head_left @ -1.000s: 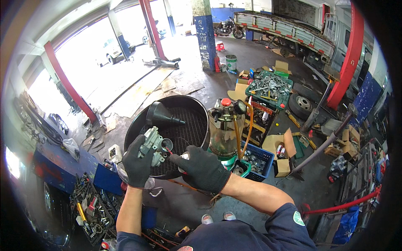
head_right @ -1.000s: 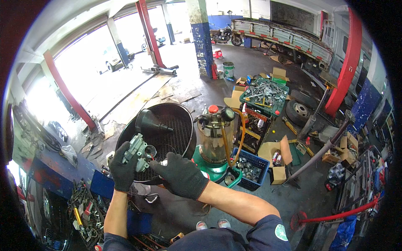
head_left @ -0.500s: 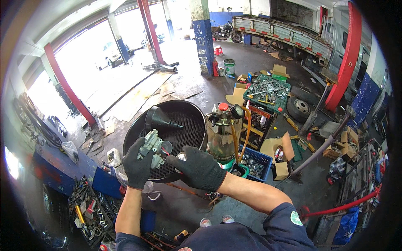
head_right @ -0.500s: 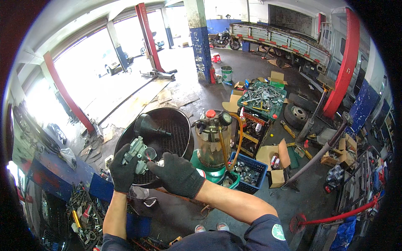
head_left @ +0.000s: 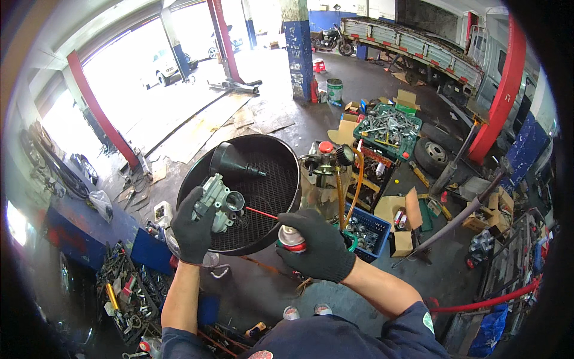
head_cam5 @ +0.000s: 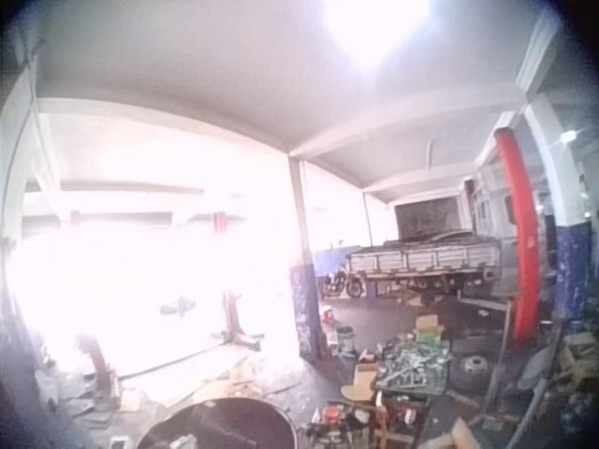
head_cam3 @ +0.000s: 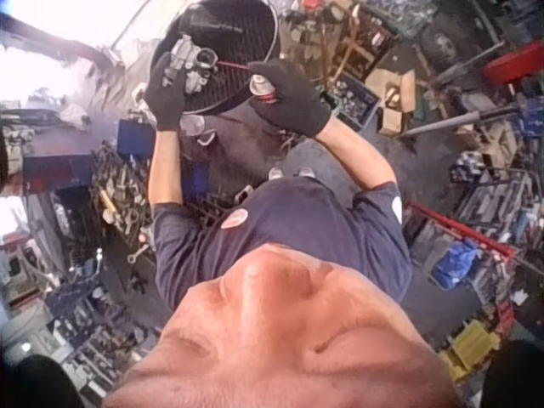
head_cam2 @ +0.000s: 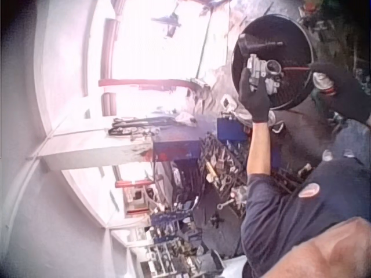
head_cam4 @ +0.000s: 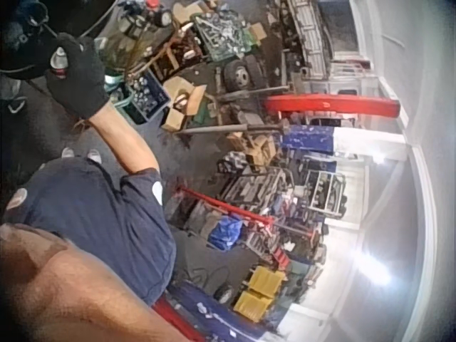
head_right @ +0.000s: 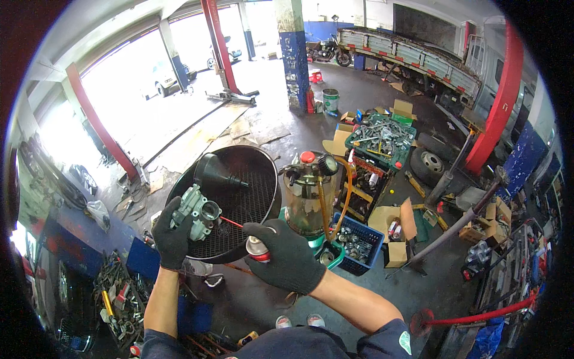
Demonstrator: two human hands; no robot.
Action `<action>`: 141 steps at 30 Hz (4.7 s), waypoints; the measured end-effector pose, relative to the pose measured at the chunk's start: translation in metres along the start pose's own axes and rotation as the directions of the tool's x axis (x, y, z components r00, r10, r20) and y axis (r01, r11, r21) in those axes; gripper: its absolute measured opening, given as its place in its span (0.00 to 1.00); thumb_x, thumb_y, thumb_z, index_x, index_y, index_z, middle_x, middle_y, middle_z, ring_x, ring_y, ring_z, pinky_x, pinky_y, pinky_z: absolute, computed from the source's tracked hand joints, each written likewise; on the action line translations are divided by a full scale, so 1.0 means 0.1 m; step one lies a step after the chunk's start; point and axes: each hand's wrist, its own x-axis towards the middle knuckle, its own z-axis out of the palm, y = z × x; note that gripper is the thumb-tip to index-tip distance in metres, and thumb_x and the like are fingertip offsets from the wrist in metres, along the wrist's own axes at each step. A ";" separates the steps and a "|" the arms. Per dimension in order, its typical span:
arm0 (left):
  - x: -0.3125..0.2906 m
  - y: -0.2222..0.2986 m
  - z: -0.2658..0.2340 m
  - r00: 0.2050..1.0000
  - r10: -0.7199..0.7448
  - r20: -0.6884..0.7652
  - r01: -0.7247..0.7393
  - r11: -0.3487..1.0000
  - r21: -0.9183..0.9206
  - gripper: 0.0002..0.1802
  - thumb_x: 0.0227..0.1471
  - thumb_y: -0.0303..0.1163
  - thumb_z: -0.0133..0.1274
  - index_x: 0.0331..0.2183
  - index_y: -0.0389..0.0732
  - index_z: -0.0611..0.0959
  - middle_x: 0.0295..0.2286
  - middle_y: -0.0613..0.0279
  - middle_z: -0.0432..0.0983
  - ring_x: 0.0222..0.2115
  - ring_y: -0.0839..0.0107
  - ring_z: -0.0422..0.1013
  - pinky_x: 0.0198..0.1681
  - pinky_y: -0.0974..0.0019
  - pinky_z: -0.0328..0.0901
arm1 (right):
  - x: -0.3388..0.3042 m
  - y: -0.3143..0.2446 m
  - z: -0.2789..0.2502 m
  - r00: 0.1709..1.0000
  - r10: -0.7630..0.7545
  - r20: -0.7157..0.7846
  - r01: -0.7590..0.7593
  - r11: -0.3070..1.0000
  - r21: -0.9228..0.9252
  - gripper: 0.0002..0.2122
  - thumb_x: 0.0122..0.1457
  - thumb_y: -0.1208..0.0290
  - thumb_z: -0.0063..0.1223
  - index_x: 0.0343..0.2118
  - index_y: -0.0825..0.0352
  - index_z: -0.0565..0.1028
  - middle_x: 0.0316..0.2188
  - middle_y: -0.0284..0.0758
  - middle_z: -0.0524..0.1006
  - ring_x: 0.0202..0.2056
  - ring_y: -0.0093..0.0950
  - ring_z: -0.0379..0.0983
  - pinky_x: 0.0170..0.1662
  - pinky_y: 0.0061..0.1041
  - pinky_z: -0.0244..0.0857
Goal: The person picks up a spray can and a small metal car part, then sprays the part over a drain pan to clean it. The person then walks to a white car and places the cleaned part into the engine bay.
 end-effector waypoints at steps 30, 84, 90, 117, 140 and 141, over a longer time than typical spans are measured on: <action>0.36 -0.41 0.00 0.522 -0.547 0.655 0.809 0.561 -0.177 0.18 0.72 0.46 0.52 0.51 0.46 0.88 0.43 0.62 0.88 0.37 0.70 0.85 0.29 0.63 0.80 | -0.39 0.22 -0.03 0.984 0.147 -0.098 -0.127 0.975 0.182 0.37 0.51 0.69 0.82 0.65 0.67 0.75 0.51 0.47 0.81 0.49 0.43 0.83 0.53 0.42 0.78; -0.05 -0.19 0.28 0.907 -0.397 0.139 0.404 0.915 -0.026 0.18 0.62 0.38 0.68 0.42 0.35 0.82 0.28 0.62 0.79 0.28 0.74 0.74 0.34 0.61 0.70 | 0.67 -0.13 0.21 0.910 0.085 0.406 0.034 0.960 -0.277 0.32 0.59 0.48 0.74 0.65 0.50 0.74 0.39 0.49 0.78 0.37 0.50 0.84 0.37 0.48 0.79; -0.06 -0.21 0.29 0.917 -0.377 0.126 0.378 0.926 0.021 0.18 0.62 0.40 0.68 0.41 0.36 0.81 0.28 0.63 0.79 0.28 0.73 0.74 0.34 0.61 0.70 | 0.65 -0.22 0.23 0.886 0.070 0.459 0.084 0.948 -0.307 0.34 0.61 0.45 0.72 0.66 0.53 0.72 0.38 0.50 0.77 0.36 0.51 0.83 0.34 0.48 0.78; -0.08 -0.07 0.26 0.943 -0.324 0.080 0.320 0.946 0.051 0.23 0.53 0.43 0.70 0.41 0.35 0.83 0.31 0.46 0.84 0.33 0.52 0.83 0.40 0.50 0.74 | 0.56 -0.06 0.18 0.873 0.201 0.444 -0.040 0.937 -0.346 0.30 0.59 0.51 0.74 0.64 0.46 0.76 0.43 0.45 0.79 0.43 0.50 0.84 0.45 0.49 0.80; -0.01 0.07 0.22 0.994 0.075 0.079 -0.078 0.996 0.038 0.24 0.46 0.40 0.76 0.39 0.38 0.84 0.30 0.52 0.83 0.31 0.52 0.82 0.36 0.51 0.76 | 0.54 0.10 0.01 0.953 0.168 0.253 -0.128 0.978 -0.166 0.33 0.56 0.63 0.76 0.66 0.56 0.76 0.49 0.47 0.82 0.50 0.49 0.83 0.56 0.45 0.78; 0.08 0.09 0.18 0.967 0.237 0.097 -0.244 0.967 0.067 0.24 0.45 0.42 0.76 0.38 0.39 0.84 0.29 0.53 0.82 0.32 0.51 0.81 0.37 0.50 0.76 | 0.52 0.12 -0.01 0.961 0.189 0.203 -0.169 0.979 -0.109 0.34 0.56 0.63 0.77 0.66 0.56 0.76 0.52 0.47 0.82 0.53 0.48 0.83 0.58 0.44 0.78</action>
